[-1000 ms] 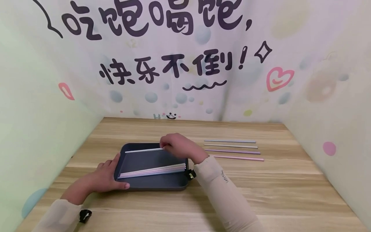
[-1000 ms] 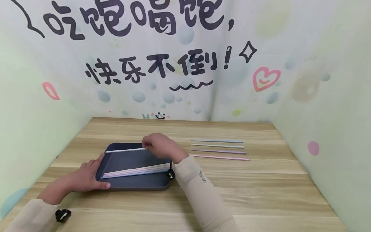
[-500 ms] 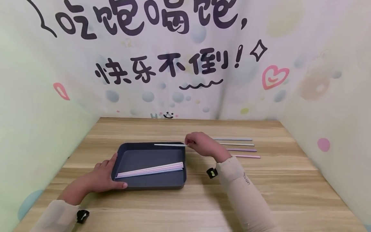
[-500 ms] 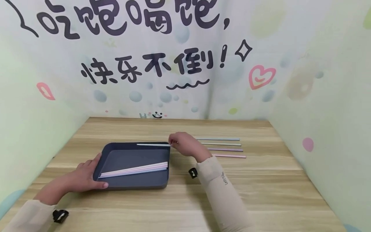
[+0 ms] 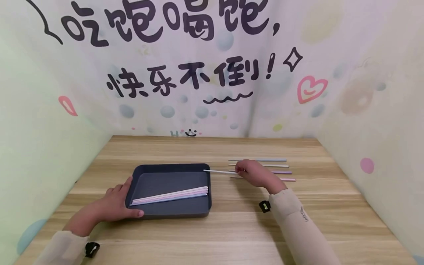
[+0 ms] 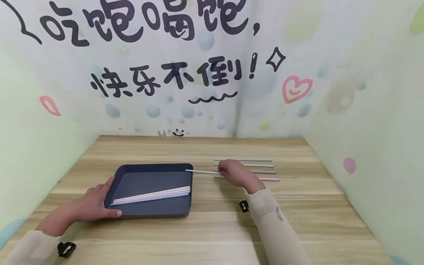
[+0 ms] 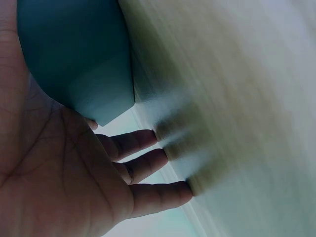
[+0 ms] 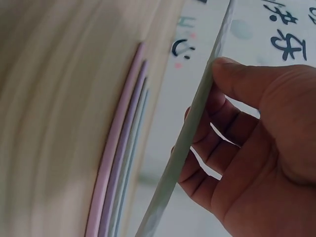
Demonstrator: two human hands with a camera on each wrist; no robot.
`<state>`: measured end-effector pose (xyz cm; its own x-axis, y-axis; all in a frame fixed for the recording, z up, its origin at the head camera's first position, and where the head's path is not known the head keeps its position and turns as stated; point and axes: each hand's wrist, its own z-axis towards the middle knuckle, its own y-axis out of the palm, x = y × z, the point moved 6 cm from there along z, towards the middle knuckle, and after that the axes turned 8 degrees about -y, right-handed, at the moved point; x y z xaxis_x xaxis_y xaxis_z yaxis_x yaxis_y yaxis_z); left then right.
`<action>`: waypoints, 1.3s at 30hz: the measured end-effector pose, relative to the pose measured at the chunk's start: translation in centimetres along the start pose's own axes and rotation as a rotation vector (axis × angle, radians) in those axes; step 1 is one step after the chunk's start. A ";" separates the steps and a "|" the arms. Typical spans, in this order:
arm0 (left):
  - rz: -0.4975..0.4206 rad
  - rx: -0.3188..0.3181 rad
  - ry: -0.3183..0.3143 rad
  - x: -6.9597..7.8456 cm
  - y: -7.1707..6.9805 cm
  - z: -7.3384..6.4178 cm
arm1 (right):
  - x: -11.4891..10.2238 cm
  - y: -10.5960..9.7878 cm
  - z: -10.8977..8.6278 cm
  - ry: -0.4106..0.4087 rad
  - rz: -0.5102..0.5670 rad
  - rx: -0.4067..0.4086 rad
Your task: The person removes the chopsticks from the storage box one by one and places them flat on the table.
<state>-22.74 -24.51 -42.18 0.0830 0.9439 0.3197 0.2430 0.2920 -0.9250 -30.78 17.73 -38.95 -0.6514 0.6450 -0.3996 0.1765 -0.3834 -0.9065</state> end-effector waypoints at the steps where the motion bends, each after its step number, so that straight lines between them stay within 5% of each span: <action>1: -0.001 0.000 0.000 0.0 0.1 0.0 | 0.3 0.0 -0.4 0.002 -0.001 0.006; 7: -0.007 0.003 0.001 -0.2 0.3 0.2 | 2.1 -0.6 -2.3 0.004 -0.030 0.051; 18: -0.006 -0.018 -0.015 -0.2 0.4 0.3 | 4.2 -0.2 -5.4 0.042 -0.055 -0.004; 39: -0.009 -0.016 -0.024 -0.5 0.2 0.2 | 6.0 -0.1 -7.2 0.064 -0.101 -0.073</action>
<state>-22.96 -24.88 -42.59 0.0577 0.9447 0.3228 0.2590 0.2981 -0.9187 -29.38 26.41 -42.20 -0.6207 0.7197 -0.3111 0.1669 -0.2664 -0.9493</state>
